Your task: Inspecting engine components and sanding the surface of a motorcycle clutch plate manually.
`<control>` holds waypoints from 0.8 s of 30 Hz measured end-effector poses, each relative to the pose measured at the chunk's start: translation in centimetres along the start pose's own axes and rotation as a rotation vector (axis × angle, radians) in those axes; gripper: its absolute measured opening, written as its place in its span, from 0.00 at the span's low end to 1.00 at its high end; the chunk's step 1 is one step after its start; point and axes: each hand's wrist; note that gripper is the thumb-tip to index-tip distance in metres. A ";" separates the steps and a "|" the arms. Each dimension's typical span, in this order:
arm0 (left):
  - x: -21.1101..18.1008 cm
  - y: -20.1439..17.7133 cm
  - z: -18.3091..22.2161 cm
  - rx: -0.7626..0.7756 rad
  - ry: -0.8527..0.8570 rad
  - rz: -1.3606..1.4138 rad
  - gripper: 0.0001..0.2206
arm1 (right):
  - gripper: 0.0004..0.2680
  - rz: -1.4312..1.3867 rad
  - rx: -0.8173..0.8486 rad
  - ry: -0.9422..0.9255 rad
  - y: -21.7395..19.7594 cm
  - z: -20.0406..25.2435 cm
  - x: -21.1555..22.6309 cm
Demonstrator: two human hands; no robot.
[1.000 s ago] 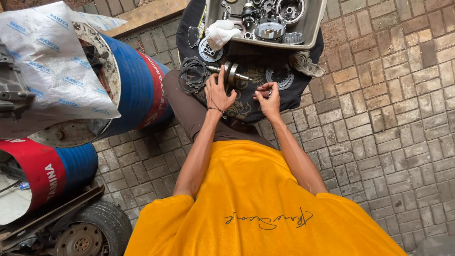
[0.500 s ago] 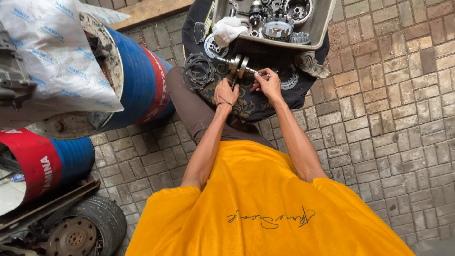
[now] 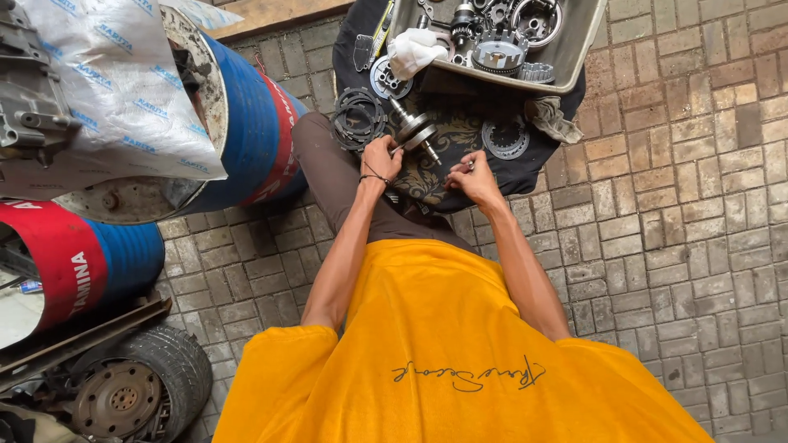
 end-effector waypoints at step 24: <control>-2.4 2.1 -0.1 -0.399 0.428 -0.026 0.35 | 0.18 0.472 -0.352 -0.541 3.5 -4.3 3.6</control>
Point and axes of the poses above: each hand's wrist, its own z-axis away from the middle knuckle, its own y-axis out of the palm, x = y × z, and after that the axes turned 2 degrees about x, right-handed
